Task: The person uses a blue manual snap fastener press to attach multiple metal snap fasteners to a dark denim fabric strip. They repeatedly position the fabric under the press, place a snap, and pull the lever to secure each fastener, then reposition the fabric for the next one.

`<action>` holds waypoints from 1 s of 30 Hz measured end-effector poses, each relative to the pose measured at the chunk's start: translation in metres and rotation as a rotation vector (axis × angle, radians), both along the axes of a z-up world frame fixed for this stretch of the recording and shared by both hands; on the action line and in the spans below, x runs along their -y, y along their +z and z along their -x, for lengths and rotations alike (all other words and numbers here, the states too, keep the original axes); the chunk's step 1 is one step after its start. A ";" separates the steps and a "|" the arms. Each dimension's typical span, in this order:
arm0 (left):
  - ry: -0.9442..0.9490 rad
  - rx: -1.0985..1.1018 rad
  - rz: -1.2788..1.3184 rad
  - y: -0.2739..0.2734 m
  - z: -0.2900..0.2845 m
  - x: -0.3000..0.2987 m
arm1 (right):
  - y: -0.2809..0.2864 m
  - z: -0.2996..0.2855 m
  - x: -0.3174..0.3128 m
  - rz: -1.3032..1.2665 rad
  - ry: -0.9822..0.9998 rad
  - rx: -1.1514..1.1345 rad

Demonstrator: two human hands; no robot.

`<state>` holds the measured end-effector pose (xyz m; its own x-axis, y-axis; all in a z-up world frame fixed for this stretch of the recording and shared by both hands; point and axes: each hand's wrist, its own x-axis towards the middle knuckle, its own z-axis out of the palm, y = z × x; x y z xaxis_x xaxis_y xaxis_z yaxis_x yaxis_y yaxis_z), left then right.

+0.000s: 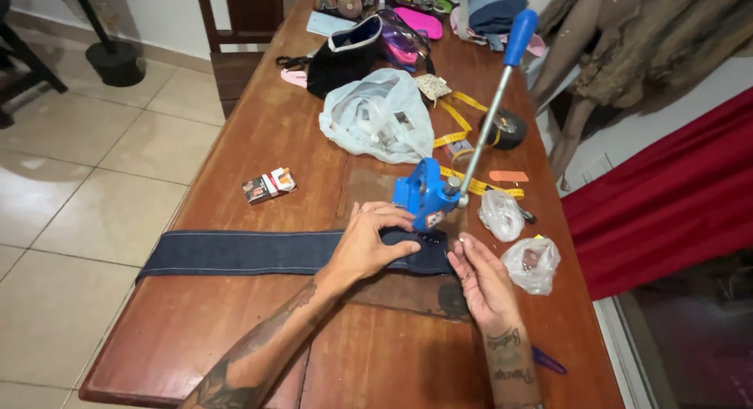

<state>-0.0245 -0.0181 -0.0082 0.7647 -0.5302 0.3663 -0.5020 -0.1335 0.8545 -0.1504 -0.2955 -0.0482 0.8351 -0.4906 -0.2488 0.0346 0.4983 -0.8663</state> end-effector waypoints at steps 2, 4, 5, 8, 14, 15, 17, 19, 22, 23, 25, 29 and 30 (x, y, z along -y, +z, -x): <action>-0.001 0.009 0.000 0.003 0.003 0.000 | 0.003 0.002 -0.007 0.078 -0.009 0.008; -0.004 -0.004 0.006 -0.005 0.003 0.000 | -0.006 0.003 -0.005 0.068 -0.016 0.012; 0.000 -0.004 0.014 -0.006 -0.002 0.000 | -0.009 -0.002 -0.004 0.060 -0.016 0.029; -0.012 0.028 -0.002 -0.004 -0.001 0.000 | -0.002 -0.002 -0.013 0.056 -0.008 0.034; 0.032 0.115 -0.048 -0.015 -0.003 0.006 | 0.005 0.012 -0.019 0.141 -0.079 0.015; 0.028 0.109 -0.049 -0.016 -0.002 0.006 | 0.003 0.015 -0.017 0.139 -0.083 0.009; 0.016 0.118 -0.063 -0.014 -0.006 0.006 | 0.000 0.014 -0.014 0.157 -0.082 0.010; 0.008 0.113 -0.066 -0.011 -0.006 0.004 | -0.002 0.010 -0.015 0.184 -0.092 0.004; -0.023 0.070 -0.033 -0.002 0.000 -0.001 | -0.010 0.009 -0.018 0.298 -0.093 0.039; -0.046 0.050 0.002 0.004 -0.002 -0.005 | -0.012 0.004 -0.020 0.383 -0.085 0.097; -0.041 0.054 0.003 0.004 -0.001 -0.006 | 0.000 0.002 -0.026 0.401 -0.078 0.131; -0.039 0.056 0.007 0.005 0.001 -0.006 | 0.009 0.001 -0.026 0.348 -0.078 0.161; -0.033 0.051 0.008 0.004 0.002 -0.007 | 0.003 0.000 -0.024 0.349 -0.072 0.157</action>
